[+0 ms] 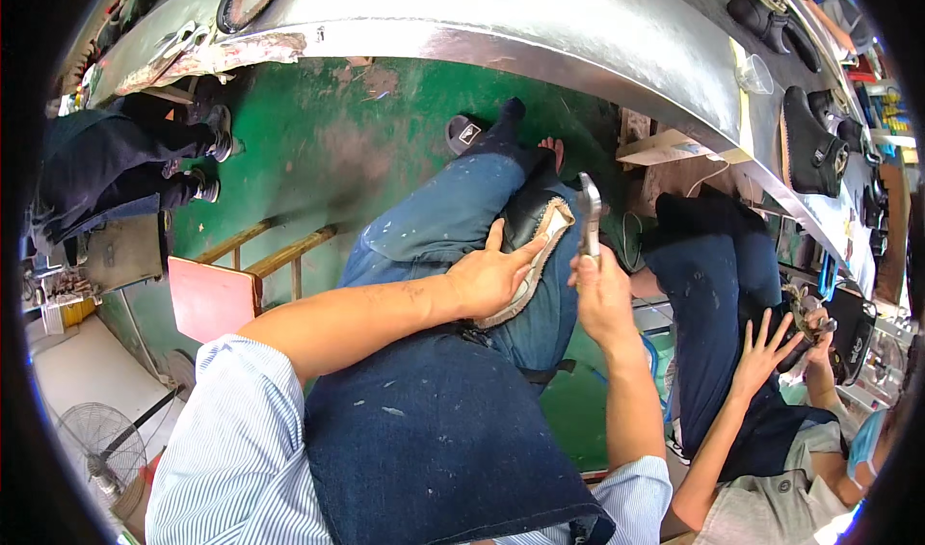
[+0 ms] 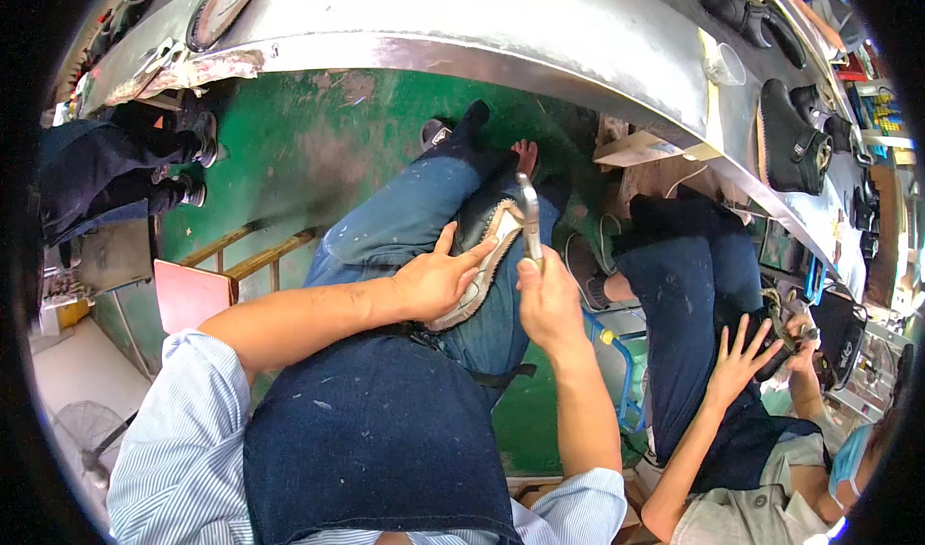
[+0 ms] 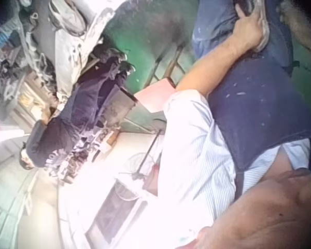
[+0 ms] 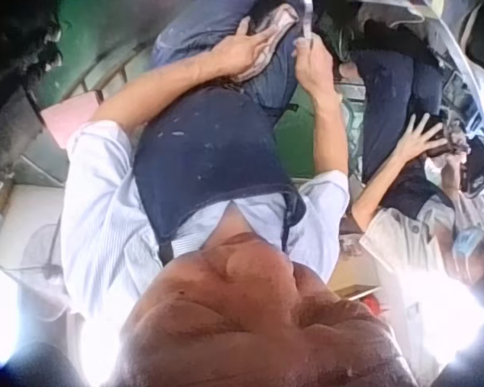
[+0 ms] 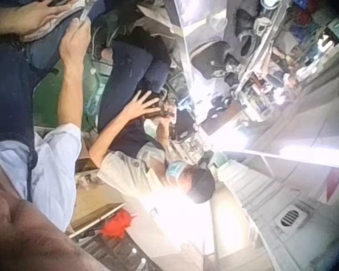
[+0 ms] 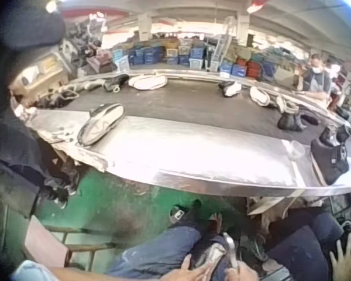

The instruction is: Pulling and securing the shoe upper over a last using lasting pincers.

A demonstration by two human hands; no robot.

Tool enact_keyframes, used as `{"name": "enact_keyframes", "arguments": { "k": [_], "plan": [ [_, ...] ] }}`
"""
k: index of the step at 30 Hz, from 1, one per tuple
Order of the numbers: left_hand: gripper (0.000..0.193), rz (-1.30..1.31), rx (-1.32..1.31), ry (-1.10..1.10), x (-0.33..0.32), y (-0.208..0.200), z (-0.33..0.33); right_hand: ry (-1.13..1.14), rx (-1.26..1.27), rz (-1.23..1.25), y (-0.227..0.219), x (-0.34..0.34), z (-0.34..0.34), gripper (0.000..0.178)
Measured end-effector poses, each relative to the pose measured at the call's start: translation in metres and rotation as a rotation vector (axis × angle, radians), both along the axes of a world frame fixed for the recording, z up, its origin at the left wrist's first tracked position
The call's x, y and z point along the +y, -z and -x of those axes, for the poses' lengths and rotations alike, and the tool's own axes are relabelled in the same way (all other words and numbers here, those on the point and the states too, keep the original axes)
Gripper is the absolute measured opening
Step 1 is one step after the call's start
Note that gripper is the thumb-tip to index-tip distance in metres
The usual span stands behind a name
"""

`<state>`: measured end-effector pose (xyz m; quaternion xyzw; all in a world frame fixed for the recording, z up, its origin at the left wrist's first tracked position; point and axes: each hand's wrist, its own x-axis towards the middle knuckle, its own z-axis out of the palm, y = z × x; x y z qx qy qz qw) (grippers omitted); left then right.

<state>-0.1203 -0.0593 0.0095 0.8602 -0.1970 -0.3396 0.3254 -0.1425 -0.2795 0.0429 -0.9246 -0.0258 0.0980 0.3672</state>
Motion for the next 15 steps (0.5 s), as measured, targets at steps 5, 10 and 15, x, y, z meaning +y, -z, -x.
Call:
{"name": "enact_keyframes", "arguments": {
  "k": [5, 10, 15],
  "plan": [
    [0.058, 0.021, 0.057, 0.022, 0.006, -0.001, -0.008, -0.069, 0.265, 0.123, 0.004, 0.012, -0.018, 0.037],
    [0.058, 0.078, 0.132, 0.081, 0.011, -0.006, -0.011, -0.047, 0.318, 0.095, 0.003, 0.008, -0.001, 0.038],
    [0.059, 0.085, 0.124, 0.242, 0.020, -0.012, -0.007, -0.026, 0.379, 0.061, 0.000, 0.010, 0.010, 0.040]
  ]
}}
